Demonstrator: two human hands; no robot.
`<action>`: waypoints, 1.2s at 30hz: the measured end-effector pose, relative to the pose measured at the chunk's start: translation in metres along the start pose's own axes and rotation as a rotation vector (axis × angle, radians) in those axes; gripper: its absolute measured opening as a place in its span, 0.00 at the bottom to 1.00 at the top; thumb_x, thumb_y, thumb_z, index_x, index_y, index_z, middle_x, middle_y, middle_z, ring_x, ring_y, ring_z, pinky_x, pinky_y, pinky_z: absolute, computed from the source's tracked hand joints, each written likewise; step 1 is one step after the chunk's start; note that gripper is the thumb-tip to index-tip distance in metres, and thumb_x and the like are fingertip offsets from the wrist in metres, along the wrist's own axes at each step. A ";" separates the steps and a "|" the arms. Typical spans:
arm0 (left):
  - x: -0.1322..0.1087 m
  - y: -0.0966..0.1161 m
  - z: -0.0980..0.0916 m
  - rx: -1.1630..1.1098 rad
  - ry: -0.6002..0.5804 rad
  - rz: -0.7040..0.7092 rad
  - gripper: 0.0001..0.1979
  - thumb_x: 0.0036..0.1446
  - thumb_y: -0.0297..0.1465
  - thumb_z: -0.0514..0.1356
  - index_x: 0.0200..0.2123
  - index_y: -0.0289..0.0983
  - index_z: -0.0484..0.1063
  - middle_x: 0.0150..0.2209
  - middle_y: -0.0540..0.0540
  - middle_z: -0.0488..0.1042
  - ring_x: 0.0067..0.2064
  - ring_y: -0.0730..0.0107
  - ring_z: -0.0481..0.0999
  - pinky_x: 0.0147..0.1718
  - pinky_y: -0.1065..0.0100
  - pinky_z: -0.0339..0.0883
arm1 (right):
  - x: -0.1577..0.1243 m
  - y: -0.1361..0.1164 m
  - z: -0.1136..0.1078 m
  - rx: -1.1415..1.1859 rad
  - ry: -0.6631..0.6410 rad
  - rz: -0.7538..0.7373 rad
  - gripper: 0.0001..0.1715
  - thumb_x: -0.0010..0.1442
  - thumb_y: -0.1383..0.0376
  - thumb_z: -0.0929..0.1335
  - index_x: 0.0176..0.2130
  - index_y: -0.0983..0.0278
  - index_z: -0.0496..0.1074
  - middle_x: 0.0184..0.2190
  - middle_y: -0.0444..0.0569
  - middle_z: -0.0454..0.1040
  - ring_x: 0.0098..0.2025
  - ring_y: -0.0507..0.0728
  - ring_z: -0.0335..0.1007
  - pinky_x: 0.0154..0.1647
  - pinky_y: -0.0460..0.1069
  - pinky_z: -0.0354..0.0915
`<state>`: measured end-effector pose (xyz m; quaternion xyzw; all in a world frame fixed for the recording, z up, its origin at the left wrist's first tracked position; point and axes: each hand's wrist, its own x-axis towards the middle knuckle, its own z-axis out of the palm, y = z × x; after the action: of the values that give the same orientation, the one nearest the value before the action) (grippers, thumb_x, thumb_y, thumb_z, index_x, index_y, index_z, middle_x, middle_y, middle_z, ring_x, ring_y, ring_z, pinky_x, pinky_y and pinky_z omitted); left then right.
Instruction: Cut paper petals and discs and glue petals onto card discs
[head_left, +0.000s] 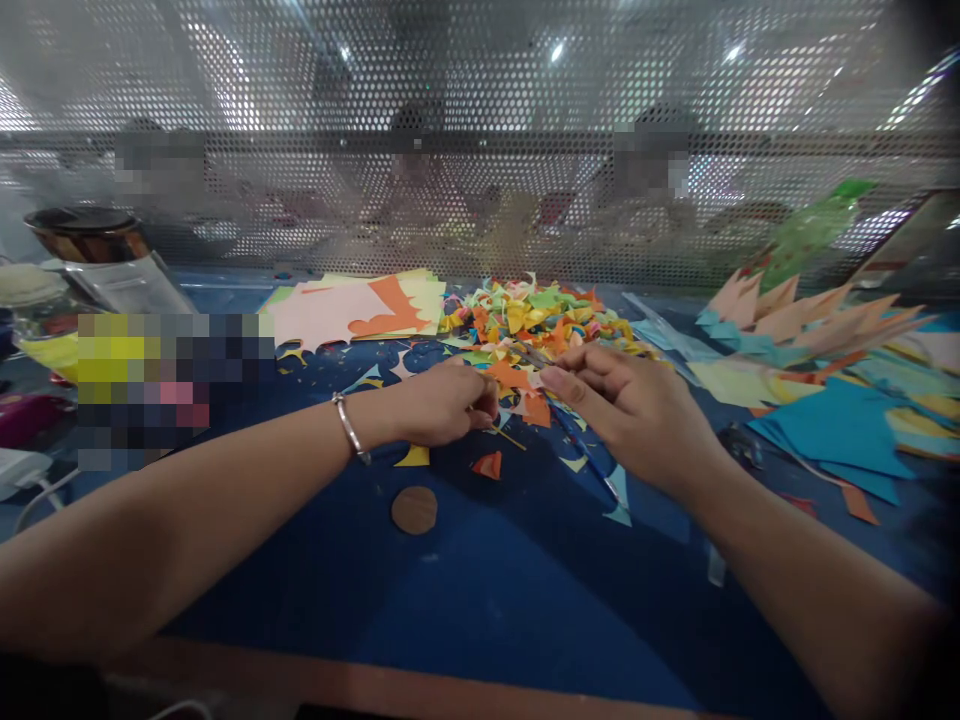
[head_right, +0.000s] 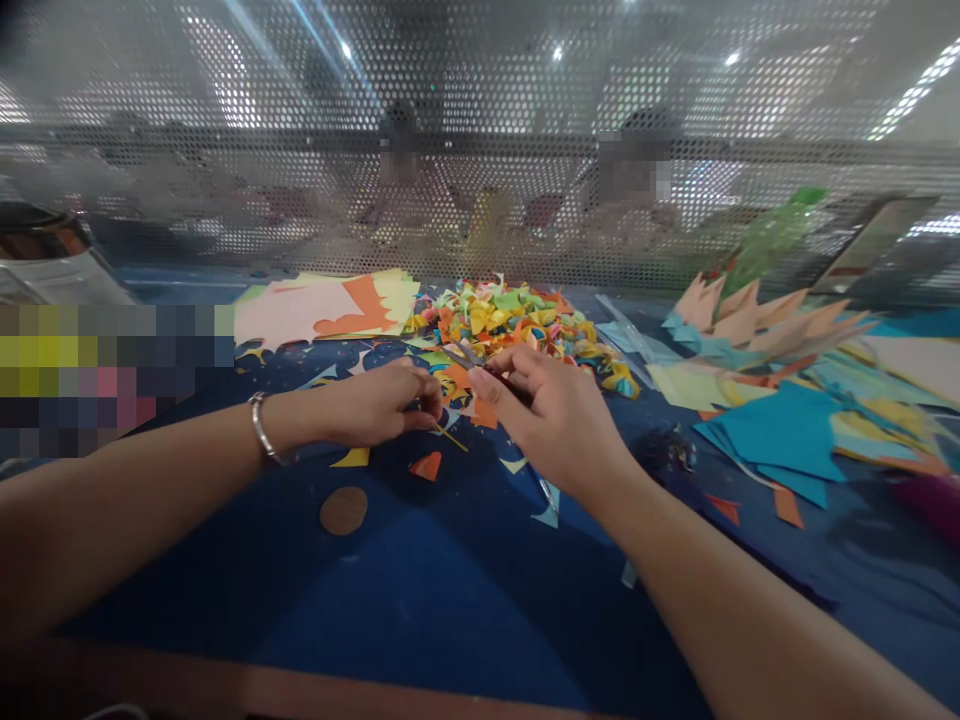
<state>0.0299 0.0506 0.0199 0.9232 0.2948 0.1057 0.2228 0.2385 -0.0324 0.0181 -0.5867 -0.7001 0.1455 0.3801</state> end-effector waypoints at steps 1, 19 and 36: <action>-0.005 0.000 -0.001 -0.047 0.022 -0.020 0.04 0.57 0.27 0.62 0.32 0.37 0.78 0.34 0.44 0.80 0.37 0.64 0.74 0.38 0.67 0.61 | 0.000 0.000 0.001 -0.016 -0.024 -0.004 0.22 0.65 0.46 0.66 0.32 0.60 0.70 0.19 0.40 0.65 0.19 0.50 0.55 0.21 0.48 0.51; -0.003 -0.003 -0.002 0.250 0.006 -0.229 0.13 0.63 0.35 0.59 0.39 0.33 0.79 0.37 0.39 0.81 0.41 0.59 0.77 0.40 0.63 0.63 | 0.005 0.007 0.008 -0.164 -0.135 0.023 0.22 0.62 0.46 0.65 0.32 0.60 0.71 0.19 0.44 0.71 0.20 0.53 0.61 0.23 0.48 0.55; -0.021 -0.001 -0.033 -0.508 0.147 -0.123 0.06 0.56 0.28 0.65 0.30 0.35 0.70 0.29 0.47 0.79 0.32 0.72 0.79 0.36 0.68 0.72 | 0.001 0.008 0.020 -0.464 -0.350 0.060 0.17 0.66 0.51 0.64 0.36 0.61 0.72 0.25 0.47 0.77 0.25 0.57 0.72 0.26 0.49 0.57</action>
<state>0.0019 0.0507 0.0467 0.8080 0.3299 0.2290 0.4312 0.2307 -0.0245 -0.0002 -0.6446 -0.7517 0.0916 0.1049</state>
